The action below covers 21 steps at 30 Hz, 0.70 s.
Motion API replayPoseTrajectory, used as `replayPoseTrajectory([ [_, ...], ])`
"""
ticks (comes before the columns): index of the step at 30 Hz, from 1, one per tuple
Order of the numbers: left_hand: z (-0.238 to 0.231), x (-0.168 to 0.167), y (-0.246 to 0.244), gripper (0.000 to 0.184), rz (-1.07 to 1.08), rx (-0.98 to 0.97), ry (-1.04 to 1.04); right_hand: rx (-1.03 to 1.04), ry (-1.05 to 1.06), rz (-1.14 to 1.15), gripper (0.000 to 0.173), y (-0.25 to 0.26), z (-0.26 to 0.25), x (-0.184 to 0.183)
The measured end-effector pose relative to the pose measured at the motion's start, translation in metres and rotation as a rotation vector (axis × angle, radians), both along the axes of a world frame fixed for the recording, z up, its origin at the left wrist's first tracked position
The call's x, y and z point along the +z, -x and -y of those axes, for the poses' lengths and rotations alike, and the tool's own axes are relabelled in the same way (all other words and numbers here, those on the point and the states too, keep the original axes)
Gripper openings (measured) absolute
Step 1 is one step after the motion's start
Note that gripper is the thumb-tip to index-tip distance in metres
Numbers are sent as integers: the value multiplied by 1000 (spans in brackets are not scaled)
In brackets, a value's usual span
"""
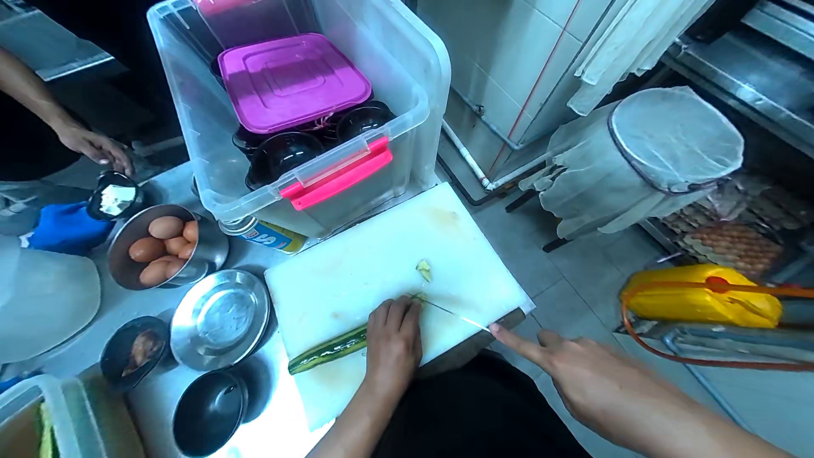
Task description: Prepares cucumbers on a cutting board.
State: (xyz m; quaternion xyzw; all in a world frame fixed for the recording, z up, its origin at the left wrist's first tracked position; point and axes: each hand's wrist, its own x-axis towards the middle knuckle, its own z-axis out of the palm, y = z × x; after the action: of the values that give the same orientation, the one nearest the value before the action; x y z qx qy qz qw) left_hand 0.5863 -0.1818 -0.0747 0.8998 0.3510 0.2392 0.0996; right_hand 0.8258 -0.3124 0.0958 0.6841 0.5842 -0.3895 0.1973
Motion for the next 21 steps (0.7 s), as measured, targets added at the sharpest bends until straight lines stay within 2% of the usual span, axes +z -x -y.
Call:
replayPoseTrajectory([
  [6, -4, 3, 4, 23, -39, -74, -16, -51, 5, -36, 96, -1, 18, -15],
  [10, -36, 7, 5, 19, -15, -259, -91, -95, -57, -46, 93, -3, 17, -23],
  [13, -57, 3, 3, 20, -16, -317, -105, -117, -75, -36, 92, -2, 13, -30],
  [17, -45, -2, -1, 29, 9, -176, -19, -139, -23, -53, 94, -1, 15, -29],
  [21, -26, -3, -4, 25, 66, -69, 23, -140, -41, -71, 94, -2, 17, -30],
])
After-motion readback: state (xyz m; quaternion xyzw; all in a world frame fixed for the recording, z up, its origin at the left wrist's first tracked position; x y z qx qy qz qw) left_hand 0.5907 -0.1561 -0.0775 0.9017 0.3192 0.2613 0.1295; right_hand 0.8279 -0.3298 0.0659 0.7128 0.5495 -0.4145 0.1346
